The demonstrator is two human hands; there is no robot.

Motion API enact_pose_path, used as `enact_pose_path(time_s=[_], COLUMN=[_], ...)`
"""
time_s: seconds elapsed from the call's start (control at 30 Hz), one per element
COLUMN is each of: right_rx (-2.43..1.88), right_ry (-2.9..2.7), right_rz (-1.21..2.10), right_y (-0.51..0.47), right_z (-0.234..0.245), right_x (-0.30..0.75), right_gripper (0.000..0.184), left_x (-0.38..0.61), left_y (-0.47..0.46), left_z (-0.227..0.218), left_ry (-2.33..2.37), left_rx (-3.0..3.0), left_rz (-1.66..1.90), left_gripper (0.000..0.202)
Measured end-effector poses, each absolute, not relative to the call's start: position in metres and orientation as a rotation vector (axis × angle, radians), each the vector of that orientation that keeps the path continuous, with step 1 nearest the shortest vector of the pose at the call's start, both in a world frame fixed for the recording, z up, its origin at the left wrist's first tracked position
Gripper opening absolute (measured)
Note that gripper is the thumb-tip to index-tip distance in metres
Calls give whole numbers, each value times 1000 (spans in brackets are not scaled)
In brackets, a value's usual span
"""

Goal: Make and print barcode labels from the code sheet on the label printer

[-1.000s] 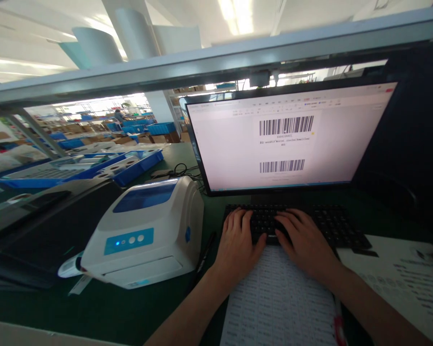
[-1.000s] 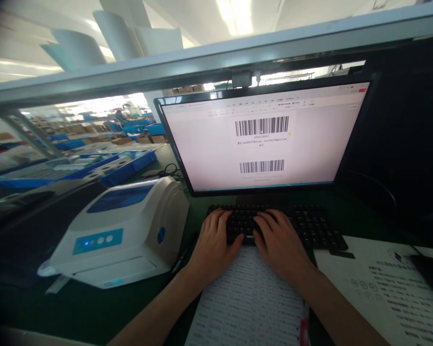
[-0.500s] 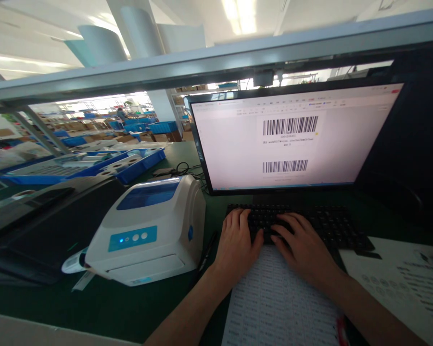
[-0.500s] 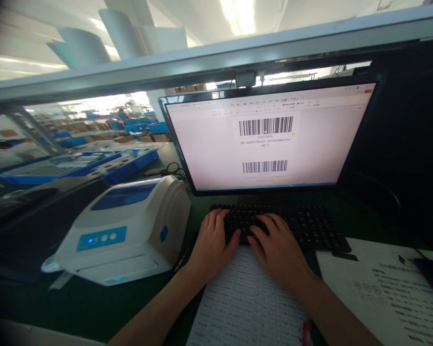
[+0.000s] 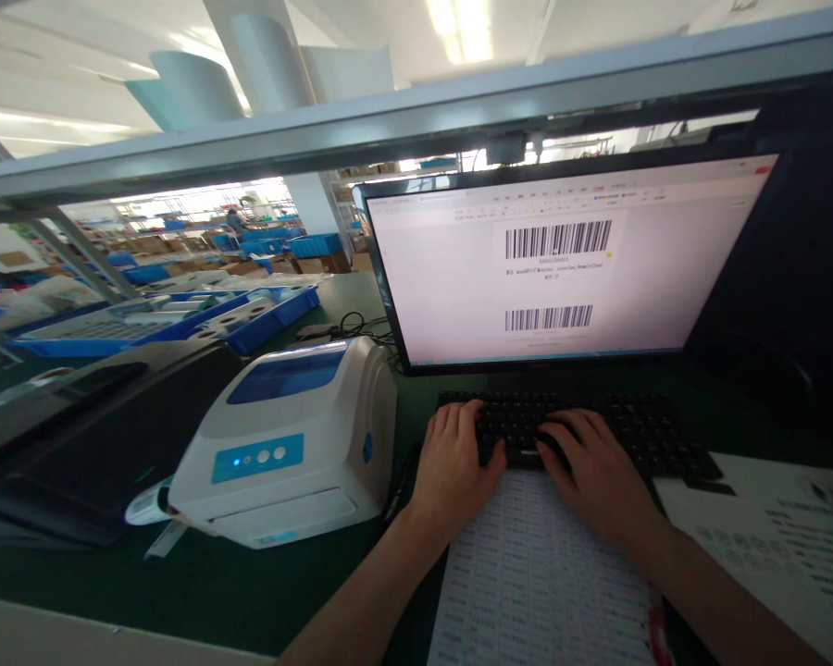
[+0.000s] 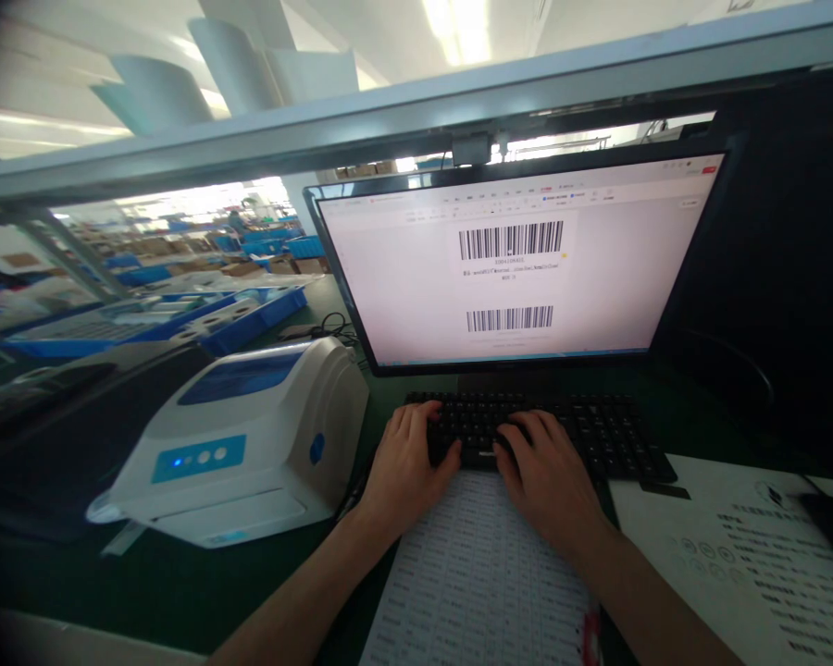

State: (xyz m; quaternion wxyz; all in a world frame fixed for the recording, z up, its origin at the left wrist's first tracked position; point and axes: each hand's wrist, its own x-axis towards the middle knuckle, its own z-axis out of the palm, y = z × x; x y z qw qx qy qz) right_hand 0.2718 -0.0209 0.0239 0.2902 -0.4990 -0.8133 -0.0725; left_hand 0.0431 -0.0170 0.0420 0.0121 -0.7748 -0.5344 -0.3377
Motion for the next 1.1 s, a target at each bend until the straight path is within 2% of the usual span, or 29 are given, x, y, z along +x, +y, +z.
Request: enact_pose_path(time_s=[0.2,0.5,0.7,0.9,1.1], right_rx=[-1342,-1308,-1279,-1234,-1265], right_ry=[-2168,-2243,-2237,-2250,-2181], right_rz=[-199,-225,-187,-214,-200], right_y=[-21,-17,-17,-21,-21], right_z=[24,26,28,26,27], right_x=[272,256,257,258,258], right_gripper=[31,37,42,30,38], left_x=[45,44,43,38,36], left_y=[-19,-18,-17,-15,-15], left_z=[43,45,44,46,46], left_ry=[-1584,-1594,-1684,-1762,-1788], left_rx=[-2533,-2486,-2407,-2327,-2317], left_rz=[-956,-1010,-1100,-1268,-1244], left_gripper=[33,23,31,43,42])
